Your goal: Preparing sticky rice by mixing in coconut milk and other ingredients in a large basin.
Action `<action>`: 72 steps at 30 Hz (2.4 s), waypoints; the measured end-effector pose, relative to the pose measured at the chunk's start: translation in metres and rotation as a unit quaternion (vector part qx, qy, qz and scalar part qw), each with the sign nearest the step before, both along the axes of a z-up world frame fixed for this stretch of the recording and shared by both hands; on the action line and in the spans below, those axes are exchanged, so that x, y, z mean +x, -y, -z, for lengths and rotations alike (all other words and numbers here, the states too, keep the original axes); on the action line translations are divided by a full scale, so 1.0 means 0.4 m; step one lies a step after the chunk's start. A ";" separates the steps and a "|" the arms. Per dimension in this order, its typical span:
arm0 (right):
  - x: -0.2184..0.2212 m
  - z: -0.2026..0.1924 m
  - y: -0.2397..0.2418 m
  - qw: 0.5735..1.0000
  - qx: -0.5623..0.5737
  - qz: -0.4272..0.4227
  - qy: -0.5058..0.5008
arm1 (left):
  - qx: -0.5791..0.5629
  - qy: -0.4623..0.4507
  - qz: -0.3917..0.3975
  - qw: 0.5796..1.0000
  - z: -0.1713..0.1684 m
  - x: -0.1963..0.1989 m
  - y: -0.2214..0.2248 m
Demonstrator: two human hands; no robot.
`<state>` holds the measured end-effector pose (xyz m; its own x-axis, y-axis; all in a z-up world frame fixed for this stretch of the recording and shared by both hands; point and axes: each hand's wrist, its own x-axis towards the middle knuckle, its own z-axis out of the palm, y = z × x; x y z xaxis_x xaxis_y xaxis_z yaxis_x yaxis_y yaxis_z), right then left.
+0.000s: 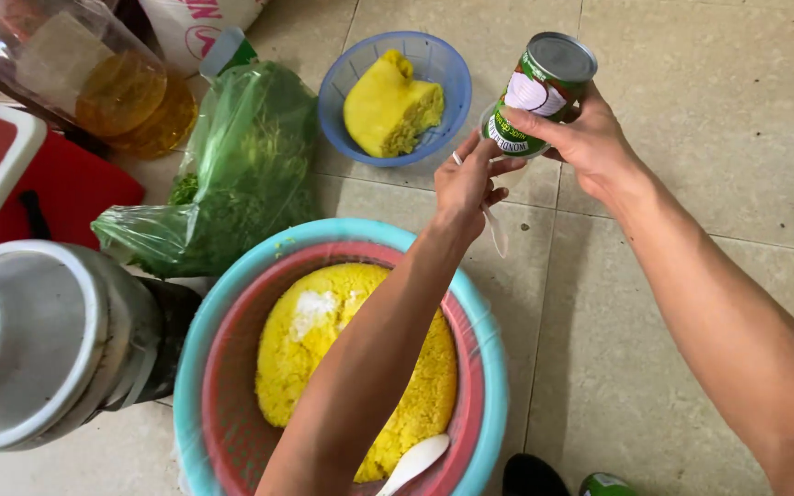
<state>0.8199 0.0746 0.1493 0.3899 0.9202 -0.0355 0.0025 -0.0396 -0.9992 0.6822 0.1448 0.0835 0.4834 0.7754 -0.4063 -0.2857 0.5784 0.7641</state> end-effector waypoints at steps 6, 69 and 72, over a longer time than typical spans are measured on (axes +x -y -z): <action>0.113 0.174 -0.049 0.998 0.038 0.016 0.044 | -0.006 -0.032 0.038 0.999 0.096 0.079 -0.034; 0.320 0.406 -0.184 0.979 -0.088 0.093 0.161 | 0.020 -0.049 0.063 0.997 -0.255 -0.401 -0.048; 0.259 0.351 -0.069 0.977 -0.127 0.123 0.118 | 0.058 -0.061 0.083 0.993 -0.236 -0.423 -0.045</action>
